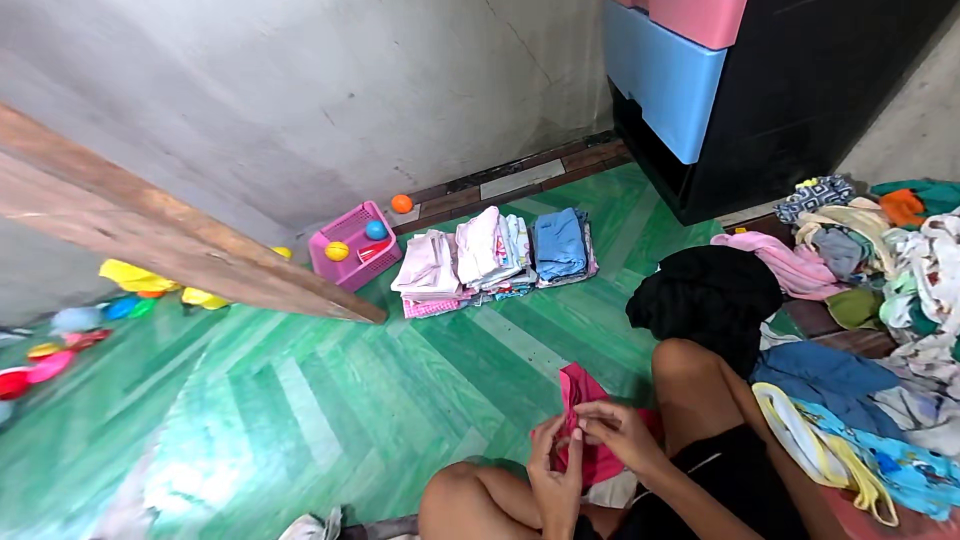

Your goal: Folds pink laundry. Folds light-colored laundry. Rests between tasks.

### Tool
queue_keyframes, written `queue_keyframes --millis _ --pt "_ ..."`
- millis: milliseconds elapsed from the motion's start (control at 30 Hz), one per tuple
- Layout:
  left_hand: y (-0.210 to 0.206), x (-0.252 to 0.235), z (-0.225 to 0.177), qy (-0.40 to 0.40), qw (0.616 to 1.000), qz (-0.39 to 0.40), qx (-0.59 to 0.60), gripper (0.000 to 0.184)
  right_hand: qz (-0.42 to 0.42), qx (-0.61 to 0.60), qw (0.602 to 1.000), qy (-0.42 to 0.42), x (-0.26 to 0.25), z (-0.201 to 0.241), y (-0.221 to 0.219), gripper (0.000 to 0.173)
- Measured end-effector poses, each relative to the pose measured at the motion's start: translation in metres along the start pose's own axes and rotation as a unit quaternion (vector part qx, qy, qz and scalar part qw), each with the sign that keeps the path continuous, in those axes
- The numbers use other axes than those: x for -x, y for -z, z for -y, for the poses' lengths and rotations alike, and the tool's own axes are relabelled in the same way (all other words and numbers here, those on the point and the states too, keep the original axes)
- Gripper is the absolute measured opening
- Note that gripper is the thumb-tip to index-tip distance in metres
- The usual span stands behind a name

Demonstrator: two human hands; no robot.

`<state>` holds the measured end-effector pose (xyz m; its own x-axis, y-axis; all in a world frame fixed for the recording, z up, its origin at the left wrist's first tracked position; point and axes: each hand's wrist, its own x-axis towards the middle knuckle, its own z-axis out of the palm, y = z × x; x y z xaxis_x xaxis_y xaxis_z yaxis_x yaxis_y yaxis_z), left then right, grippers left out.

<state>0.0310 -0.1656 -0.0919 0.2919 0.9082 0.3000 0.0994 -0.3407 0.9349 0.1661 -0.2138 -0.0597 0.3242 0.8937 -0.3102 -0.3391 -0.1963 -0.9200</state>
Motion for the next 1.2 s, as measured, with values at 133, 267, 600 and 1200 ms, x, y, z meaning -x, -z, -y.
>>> queue_keyframes --millis 133,267,600,1200 --pt "0.005 0.013 0.009 0.026 0.999 -0.003 -0.026 0.028 0.070 -0.017 0.997 -0.036 0.000 -0.008 0.010 0.029" --pt "0.010 0.025 0.010 0.072 0.996 -0.021 -0.049 0.020 0.059 0.146 0.987 -0.034 -0.032 -0.002 0.036 0.028" --pt "0.019 0.038 0.013 0.118 0.991 0.000 -0.068 0.020 0.135 0.529 0.836 -0.058 -0.163 -0.014 0.026 0.046" --pt "0.020 0.040 0.006 0.070 0.994 0.026 -0.078 0.020 0.272 0.644 0.714 -0.042 -0.191 -0.016 0.005 0.043"
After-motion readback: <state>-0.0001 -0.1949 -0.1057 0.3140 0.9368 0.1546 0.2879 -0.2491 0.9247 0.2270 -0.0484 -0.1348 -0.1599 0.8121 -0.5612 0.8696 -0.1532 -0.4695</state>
